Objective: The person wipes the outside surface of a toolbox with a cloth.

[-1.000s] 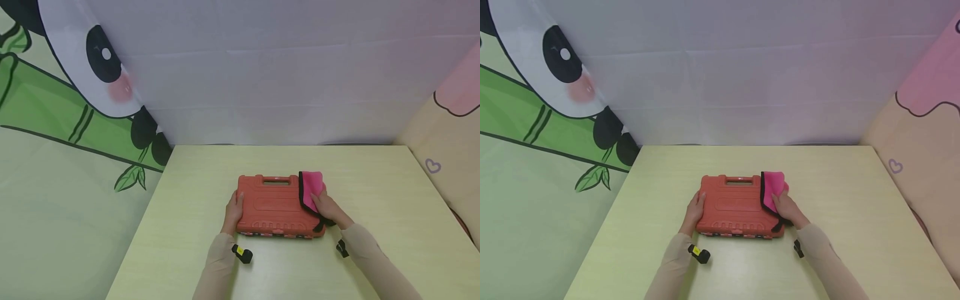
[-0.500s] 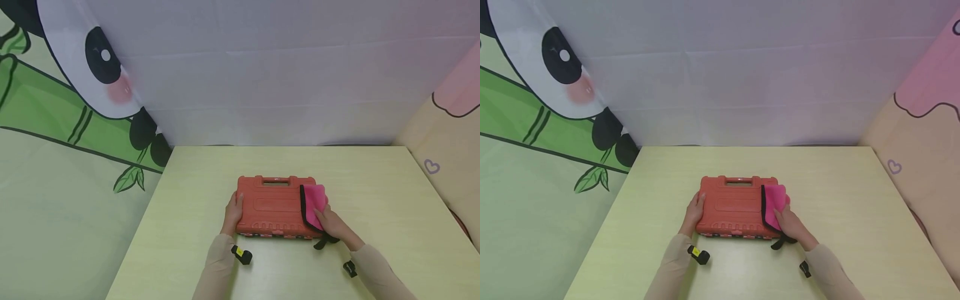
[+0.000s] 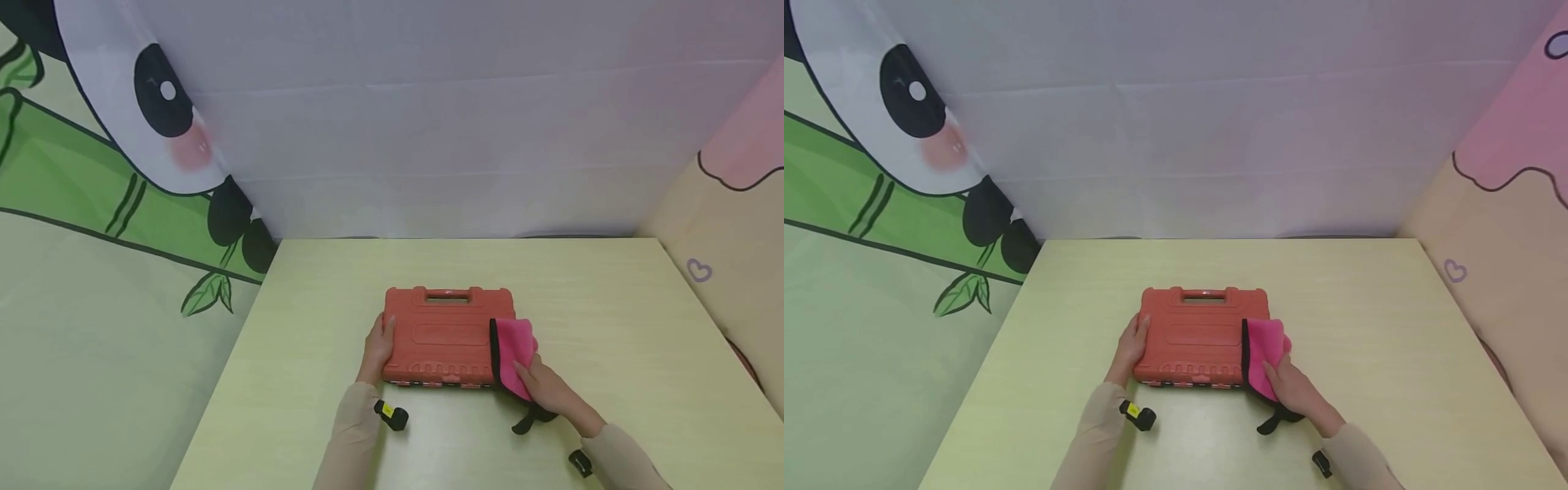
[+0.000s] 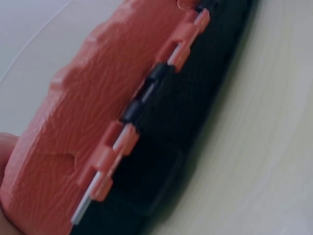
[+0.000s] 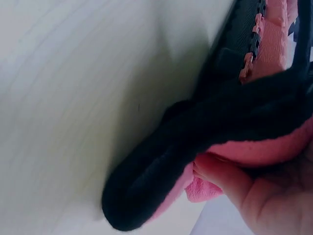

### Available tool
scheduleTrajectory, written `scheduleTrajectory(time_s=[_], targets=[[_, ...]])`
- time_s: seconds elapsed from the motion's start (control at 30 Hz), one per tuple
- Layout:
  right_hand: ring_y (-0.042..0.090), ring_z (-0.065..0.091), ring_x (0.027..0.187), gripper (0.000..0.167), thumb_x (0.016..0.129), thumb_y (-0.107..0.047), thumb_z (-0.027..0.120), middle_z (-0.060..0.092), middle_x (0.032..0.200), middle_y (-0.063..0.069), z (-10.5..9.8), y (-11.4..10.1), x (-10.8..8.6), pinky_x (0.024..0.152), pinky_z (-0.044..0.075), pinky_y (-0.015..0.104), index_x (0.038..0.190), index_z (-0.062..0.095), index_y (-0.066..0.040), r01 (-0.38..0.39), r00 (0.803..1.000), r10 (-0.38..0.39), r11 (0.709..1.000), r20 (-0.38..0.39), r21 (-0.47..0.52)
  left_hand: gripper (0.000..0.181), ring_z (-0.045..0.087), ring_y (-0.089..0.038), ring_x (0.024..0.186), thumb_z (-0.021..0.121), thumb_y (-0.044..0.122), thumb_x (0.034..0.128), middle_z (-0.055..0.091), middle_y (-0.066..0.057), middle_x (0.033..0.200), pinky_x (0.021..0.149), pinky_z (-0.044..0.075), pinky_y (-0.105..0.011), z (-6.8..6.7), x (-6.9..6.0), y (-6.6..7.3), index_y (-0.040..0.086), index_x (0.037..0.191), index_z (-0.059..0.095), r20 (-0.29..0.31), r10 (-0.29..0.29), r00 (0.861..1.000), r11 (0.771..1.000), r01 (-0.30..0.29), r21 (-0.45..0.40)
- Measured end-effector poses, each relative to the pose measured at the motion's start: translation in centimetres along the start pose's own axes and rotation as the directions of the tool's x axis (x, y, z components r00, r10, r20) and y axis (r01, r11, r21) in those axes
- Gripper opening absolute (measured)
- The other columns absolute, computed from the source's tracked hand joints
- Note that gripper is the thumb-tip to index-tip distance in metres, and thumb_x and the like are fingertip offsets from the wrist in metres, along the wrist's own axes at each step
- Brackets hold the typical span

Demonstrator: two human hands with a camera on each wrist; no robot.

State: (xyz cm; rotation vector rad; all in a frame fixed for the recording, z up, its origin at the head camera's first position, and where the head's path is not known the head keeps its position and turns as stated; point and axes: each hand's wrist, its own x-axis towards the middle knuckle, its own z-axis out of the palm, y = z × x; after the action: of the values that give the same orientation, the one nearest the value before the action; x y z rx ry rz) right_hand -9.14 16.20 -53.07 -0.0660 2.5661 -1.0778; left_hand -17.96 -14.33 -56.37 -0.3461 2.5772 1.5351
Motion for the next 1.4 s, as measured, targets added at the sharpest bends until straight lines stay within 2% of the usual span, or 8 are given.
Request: scheduleTrajectory(time_s=[0.27, 0.67, 0.73, 0.9, 0.97, 1.13, 1.2, 1.4], targets=[[0.026, 0.049, 0.086, 0.048, 0.098, -0.022, 0.041, 0.047, 0.088, 0.015, 0.5, -0.2, 1.3, 0.074, 0.040, 0.036, 0.121, 0.028, 0.018, 0.063, 0.998, -0.063, 0.998, -0.029, -0.031, 0.056, 0.042, -0.039, 0.126, 0.033, 0.039, 0.0991, 0.042, -0.024, 0.138, 0.102, 0.034, -0.052, -0.3, -0.2, -0.4, 0.003, 0.142, 0.030, 0.007, 0.040, 0.999, 0.998, -0.041, 0.052], [0.033, 0.044, 0.091, 0.047, 0.097, -0.016, 0.037, 0.041, 0.098, 0.027, -1.4, -0.9, 5.8, 0.083, 0.039, 0.044, 0.117, 0.024, 0.025, 0.044, 0.999, -0.045, 0.998, -0.020, -0.051, 0.055, 0.046, -0.038, 0.122, 0.034, 0.039, 0.0989, 0.045, -0.024, 0.135, 0.099, 0.037, -0.051, 0.2, -0.2, -0.7, 0.003, 0.141, 0.032, 0.007, 0.065, 0.998, 0.995, -0.066, 0.081], [0.033, 0.044, 0.090, 0.049, 0.098, -0.018, 0.037, 0.040, 0.099, 0.028, -1.4, 0.2, 7.3, 0.084, 0.039, 0.045, 0.116, 0.025, 0.025, 0.033, 0.999, -0.034, 0.998, -0.018, -0.060, 0.055, 0.047, -0.038, 0.120, 0.034, 0.039, 0.0989, 0.046, -0.024, 0.134, 0.098, 0.038, -0.051, 0.3, -0.2, -0.7, 0.003, 0.140, 0.033, 0.007, 0.072, 0.997, 0.994, -0.072, 0.085], [0.031, 0.050, 0.089, 0.077, 0.097, -0.047, 0.032, 0.039, 0.103, 0.035, 0.2, 7.7, 14.2, 0.082, 0.044, 0.034, 0.116, 0.023, 0.027, 0.105, 0.992, -0.115, 0.982, -0.060, -0.154, 0.056, 0.047, -0.038, 0.120, 0.034, 0.040, 0.0985, 0.047, -0.024, 0.134, 0.099, 0.038, -0.051, 0.2, -0.1, -0.6, 0.003, 0.140, 0.033, 0.010, 0.063, 0.998, 0.995, -0.063, 0.078], [0.031, 0.051, 0.095, 0.083, 0.096, -0.051, 0.030, 0.039, 0.109, 0.039, 0.1, 8.1, 15.4, 0.085, 0.045, 0.034, 0.120, 0.019, 0.028, 0.094, 0.993, -0.103, 0.982, -0.052, -0.165, 0.058, 0.049, -0.037, 0.119, 0.033, 0.044, 0.0979, 0.047, -0.024, 0.133, 0.098, 0.038, -0.051, 0.2, 0.0, -0.7, 0.005, 0.141, 0.033, 0.007, 0.066, 0.998, 0.995, -0.066, 0.076], [0.037, 0.047, 0.104, 0.071, 0.100, -0.035, 0.028, 0.040, 0.113, 0.036, -2.9, 0.9, 13.1, 0.094, 0.039, 0.046, 0.127, 0.010, 0.028, -0.075, 0.997, 0.077, 0.991, 0.019, -0.107, 0.064, 0.053, -0.035, 0.112, 0.029, 0.053, 0.0956, 0.051, -0.023, 0.129, 0.091, 0.043, -0.048, 0.2, 0.6, -0.9, 0.007, 0.140, 0.034, -0.025, 0.111, 0.994, 0.990, -0.108, 0.093], [0.037, 0.046, 0.101, 0.067, 0.100, -0.032, 0.028, 0.041, 0.107, 0.033, -3.8, -0.9, 12.2, 0.093, 0.039, 0.045, 0.127, 0.010, 0.027, -0.089, 0.996, 0.091, 0.992, 0.017, -0.087, 0.061, 0.052, -0.034, 0.115, 0.030, 0.051, 0.0963, 0.051, -0.021, 0.131, 0.094, 0.042, -0.047, 0.3, 0.8, -0.8, 0.008, 0.140, 0.035, -0.020, 0.092, 0.996, 0.992, -0.090, 0.083], [0.044, 0.036, 0.124, 0.081, 0.096, -0.045, 0.037, 0.031, 0.137, 0.036, -5.1, -1.1, 13.8, 0.105, 0.030, 0.051, 0.141, 0.000, 0.012, -0.073, 0.997, 0.074, 0.997, 0.026, -0.011, 0.054, 0.048, -0.036, 0.120, 0.035, 0.040, 0.0984, 0.048, -0.022, 0.134, 0.098, 0.038, -0.051, -0.1, 0.2, -0.1, 0.006, 0.140, 0.034, -0.003, 0.042, 0.999, 0.997, -0.042, 0.060]])
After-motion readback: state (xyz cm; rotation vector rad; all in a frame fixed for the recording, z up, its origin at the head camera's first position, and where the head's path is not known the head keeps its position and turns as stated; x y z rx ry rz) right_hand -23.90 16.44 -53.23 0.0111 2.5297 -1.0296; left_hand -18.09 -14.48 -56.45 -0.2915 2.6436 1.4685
